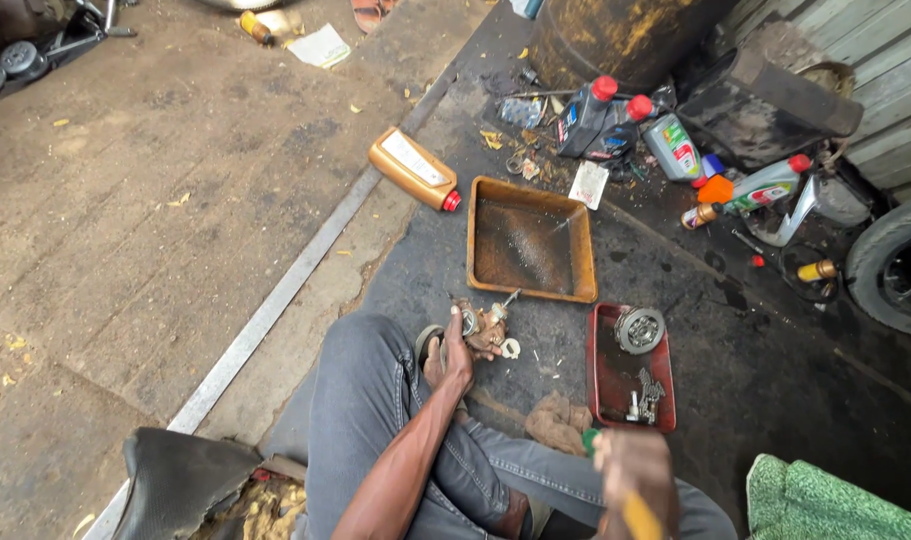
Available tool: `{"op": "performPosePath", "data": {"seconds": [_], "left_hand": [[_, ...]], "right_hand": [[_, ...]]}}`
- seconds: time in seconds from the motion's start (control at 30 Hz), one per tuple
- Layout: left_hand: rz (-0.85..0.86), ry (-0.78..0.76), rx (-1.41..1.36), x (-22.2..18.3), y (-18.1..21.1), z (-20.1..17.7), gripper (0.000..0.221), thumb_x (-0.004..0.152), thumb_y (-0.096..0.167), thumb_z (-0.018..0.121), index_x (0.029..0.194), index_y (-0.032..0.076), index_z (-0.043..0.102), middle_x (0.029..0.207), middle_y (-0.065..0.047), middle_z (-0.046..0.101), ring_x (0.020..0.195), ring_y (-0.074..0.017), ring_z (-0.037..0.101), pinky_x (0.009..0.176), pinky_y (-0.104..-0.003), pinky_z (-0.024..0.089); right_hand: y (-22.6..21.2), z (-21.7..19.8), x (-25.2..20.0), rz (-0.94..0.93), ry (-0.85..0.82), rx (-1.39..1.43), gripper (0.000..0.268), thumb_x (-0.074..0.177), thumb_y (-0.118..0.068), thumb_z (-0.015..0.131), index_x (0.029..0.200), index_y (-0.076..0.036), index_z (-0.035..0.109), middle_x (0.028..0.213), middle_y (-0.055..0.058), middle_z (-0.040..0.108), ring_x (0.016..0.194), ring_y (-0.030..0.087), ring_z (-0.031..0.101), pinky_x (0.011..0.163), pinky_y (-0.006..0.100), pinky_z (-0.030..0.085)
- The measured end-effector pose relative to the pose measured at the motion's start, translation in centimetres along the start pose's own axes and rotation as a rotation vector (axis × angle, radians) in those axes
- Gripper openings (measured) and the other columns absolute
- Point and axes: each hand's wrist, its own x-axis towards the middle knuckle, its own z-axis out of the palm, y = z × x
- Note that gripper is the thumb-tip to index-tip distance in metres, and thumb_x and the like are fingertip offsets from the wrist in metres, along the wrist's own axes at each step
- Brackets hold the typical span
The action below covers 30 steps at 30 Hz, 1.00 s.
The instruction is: The recorder is cleaning and repairing a carburetor from a motorcycle.
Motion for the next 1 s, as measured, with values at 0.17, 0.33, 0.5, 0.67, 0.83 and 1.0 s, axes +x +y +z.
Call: {"op": "performPosePath", "data": {"seconds": [0.17, 0.33, 0.5, 0.67, 0.83, 1.0], "left_hand": [[-0.001, -0.001, -0.002, -0.3, 0.0, 0.2, 0.081, 0.101, 0.067, 0.035, 0.120, -0.007, 0.063, 0.091, -0.021, 0.076, 0.057, -0.0296, 0.073, 0.042, -0.031, 0.055], [-0.016, 0.115, 0.048, 1.2, -1.1, -0.5, 0.077, 0.098, 0.071, 0.039, 0.124, 0.001, 0.061, 0.096, -0.014, 0.075, 0.063, -0.0240, 0.072, 0.044, -0.031, 0.054], [-0.064, 0.116, 0.005, -0.6, 0.7, 1.0, 0.082, 0.092, 0.076, 0.041, 0.125, 0.002, 0.059, 0.093, -0.015, 0.074, 0.058, -0.0266, 0.070, 0.039, -0.035, 0.051], [-0.035, -0.034, 0.003, -2.2, 0.9, 0.9, 0.093, 0.095, 0.078, 0.039, 0.120, -0.007, 0.064, 0.089, -0.020, 0.075, 0.059, -0.0275, 0.071, 0.045, -0.033, 0.053], [-0.062, 0.068, 0.075, -2.1, 2.2, 1.5, 0.093, 0.087, 0.080, 0.039, 0.129, -0.001, 0.059, 0.089, -0.025, 0.078, 0.063, -0.0298, 0.076, 0.055, -0.032, 0.060], [0.039, -0.065, 0.065, -1.9, 1.5, 0.8, 0.098, 0.092, 0.079, 0.041, 0.126, -0.010, 0.063, 0.098, -0.023, 0.077, 0.070, -0.0306, 0.076, 0.055, -0.035, 0.060]], "right_hand": [[3.6, -0.5, 9.9, 0.130, 0.038, -0.015, 0.031, 0.105, -0.013, 0.056, 0.132, 0.002, 0.058, 0.098, 0.011, 0.062, 0.084, 0.017, 0.061, 0.079, 0.028, 0.053], [5.8, -1.9, 10.0, 0.883, -0.102, 0.172, 0.066, 0.090, -0.004, 0.065, 0.152, -0.007, 0.046, 0.096, 0.004, 0.057, 0.076, 0.012, 0.055, 0.066, 0.030, 0.049], [5.5, -2.6, 8.7, 0.412, -0.377, -0.377, 0.065, 0.087, -0.006, 0.069, 0.149, -0.006, 0.049, 0.109, 0.010, 0.063, 0.092, 0.023, 0.064, 0.077, 0.036, 0.053], [2.4, -0.7, 9.5, 0.177, -0.533, -0.933, 0.048, 0.093, -0.008, 0.071, 0.140, -0.007, 0.063, 0.104, 0.018, 0.065, 0.093, 0.039, 0.067, 0.077, 0.046, 0.054], [2.4, -0.2, 11.2, 0.047, -0.560, -1.131, 0.039, 0.095, -0.014, 0.076, 0.132, -0.009, 0.069, 0.099, 0.013, 0.069, 0.080, 0.034, 0.068, 0.065, 0.046, 0.054], [4.0, -1.0, 12.1, -0.152, -0.534, -1.230, 0.036, 0.095, -0.014, 0.076, 0.131, -0.009, 0.071, 0.099, 0.007, 0.072, 0.080, 0.026, 0.068, 0.066, 0.040, 0.057]]}}
